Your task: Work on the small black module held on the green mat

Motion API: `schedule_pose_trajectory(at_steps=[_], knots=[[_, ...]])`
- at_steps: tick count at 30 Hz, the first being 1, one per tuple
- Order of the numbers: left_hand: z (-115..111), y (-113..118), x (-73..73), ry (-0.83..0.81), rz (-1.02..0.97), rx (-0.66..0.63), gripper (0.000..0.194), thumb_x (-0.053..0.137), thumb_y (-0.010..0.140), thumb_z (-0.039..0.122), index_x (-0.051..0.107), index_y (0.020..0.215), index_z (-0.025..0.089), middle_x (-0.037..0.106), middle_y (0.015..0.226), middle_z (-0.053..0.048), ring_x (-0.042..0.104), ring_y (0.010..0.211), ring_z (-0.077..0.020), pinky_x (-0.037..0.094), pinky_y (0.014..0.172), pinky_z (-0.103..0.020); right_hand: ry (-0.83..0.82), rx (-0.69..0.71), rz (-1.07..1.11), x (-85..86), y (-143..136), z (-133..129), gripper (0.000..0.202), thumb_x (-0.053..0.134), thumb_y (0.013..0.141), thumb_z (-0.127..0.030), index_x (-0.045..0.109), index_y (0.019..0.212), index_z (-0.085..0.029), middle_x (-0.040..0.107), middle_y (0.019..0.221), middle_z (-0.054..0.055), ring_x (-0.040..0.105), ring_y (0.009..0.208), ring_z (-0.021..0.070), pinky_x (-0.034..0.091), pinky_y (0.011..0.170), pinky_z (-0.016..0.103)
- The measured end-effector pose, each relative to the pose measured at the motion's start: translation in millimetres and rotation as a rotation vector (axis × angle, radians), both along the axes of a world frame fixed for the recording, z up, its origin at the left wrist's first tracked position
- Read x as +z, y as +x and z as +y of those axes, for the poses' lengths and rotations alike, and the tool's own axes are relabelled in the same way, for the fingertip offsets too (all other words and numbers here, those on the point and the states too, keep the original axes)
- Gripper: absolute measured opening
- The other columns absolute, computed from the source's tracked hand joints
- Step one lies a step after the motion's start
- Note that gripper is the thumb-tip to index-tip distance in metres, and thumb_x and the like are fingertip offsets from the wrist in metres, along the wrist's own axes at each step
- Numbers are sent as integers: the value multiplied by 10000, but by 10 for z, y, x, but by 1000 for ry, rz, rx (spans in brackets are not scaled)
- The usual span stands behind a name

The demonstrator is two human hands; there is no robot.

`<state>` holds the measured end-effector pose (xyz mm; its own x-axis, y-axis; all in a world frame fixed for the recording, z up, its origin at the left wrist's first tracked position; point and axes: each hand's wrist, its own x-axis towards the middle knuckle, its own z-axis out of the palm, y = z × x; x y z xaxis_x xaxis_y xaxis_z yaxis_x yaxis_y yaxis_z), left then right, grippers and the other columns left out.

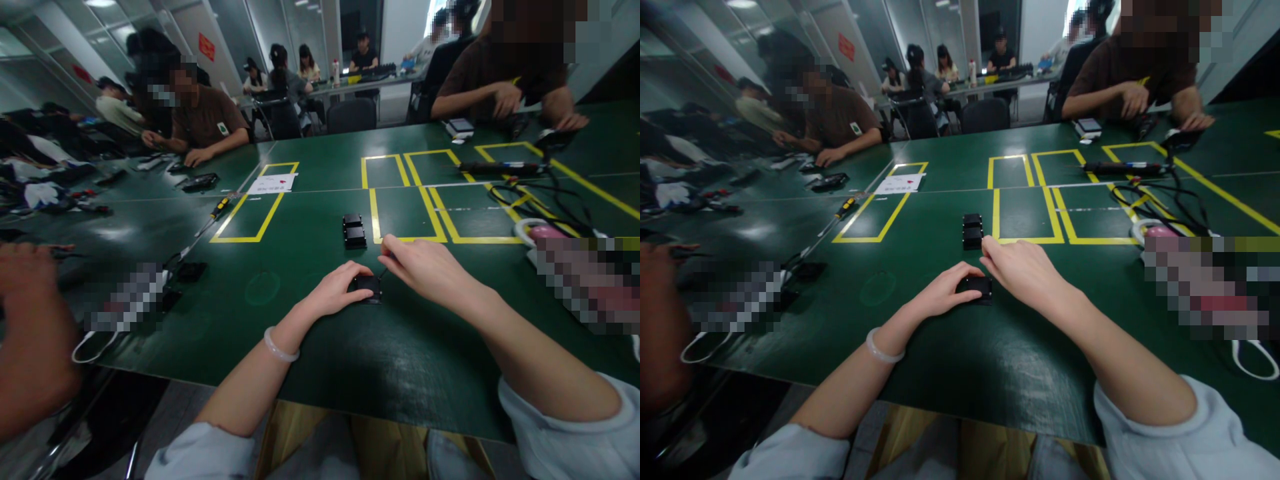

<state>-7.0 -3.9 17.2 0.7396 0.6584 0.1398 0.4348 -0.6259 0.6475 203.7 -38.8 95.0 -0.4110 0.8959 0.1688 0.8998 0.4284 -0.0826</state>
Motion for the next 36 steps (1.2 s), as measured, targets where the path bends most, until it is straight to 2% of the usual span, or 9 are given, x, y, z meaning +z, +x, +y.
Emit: schedule_pose_trajectory(at_steps=[6, 11, 17, 23, 29, 32, 36], knots=[[0, 4, 6, 1, 2, 1, 328, 582, 913, 415, 571, 1173, 215, 597, 1113, -67, 571, 1065, -238, 450, 932, -365, -23, 11, 49, 25, -4, -28, 174, 371, 943, -291, 477, 1045, -197, 661, 783, 32, 611, 648, 188, 254, 532, 272], [0, 0, 4, 0, 4, 4, 335, 591, 909, 400, 565, 1191, 222, 598, 1116, -67, 575, 1054, -240, 455, 927, -370, -27, 2, 25, 24, -9, -24, 204, 365, 956, -355, 496, 988, -201, 657, 759, 40, 605, 643, 195, 243, 524, 275], [-2, -6, 12, 12, 3, -6, 313, 591, 913, 385, 565, 1175, 216, 591, 1128, -65, 574, 1067, -231, 455, 926, -355, -18, 18, 46, 8, 3, -23, 179, 361, 951, -304, 482, 1032, -200, 651, 755, 26, 589, 614, 179, 255, 523, 267], [-3, -2, 17, 5, 11, -7, 321, 589, 913, 376, 559, 1193, 222, 592, 1127, -65, 575, 1061, -234, 457, 927, -366, -30, 15, 33, 21, 1, -30, 193, 368, 960, -350, 491, 986, -204, 654, 759, 32, 590, 627, 184, 259, 526, 269], [-5, -6, 15, 8, 5, -1, 315, 591, 914, 370, 562, 1187, 216, 589, 1135, -68, 572, 1067, -233, 453, 931, -360, -16, 20, 52, -1, 13, -16, 172, 368, 959, -314, 477, 1028, -200, 657, 784, 28, 592, 625, 176, 268, 522, 264], [-3, -8, 9, 8, 5, -6, 329, 597, 911, 374, 557, 1197, 216, 590, 1124, -63, 574, 1054, -231, 453, 927, -360, -19, 14, 61, 1, 6, -19, 191, 384, 960, -363, 478, 1009, -205, 661, 798, 30, 603, 654, 185, 267, 528, 268], [1, -8, 3, 4, -3, -9, 314, 593, 914, 371, 561, 1186, 218, 588, 1136, -59, 570, 1075, -228, 451, 930, -352, -12, 1, 23, -21, 3, -1, 213, 335, 977, -350, 485, 1005, -201, 661, 781, 38, 608, 649, 193, 251, 523, 274]])
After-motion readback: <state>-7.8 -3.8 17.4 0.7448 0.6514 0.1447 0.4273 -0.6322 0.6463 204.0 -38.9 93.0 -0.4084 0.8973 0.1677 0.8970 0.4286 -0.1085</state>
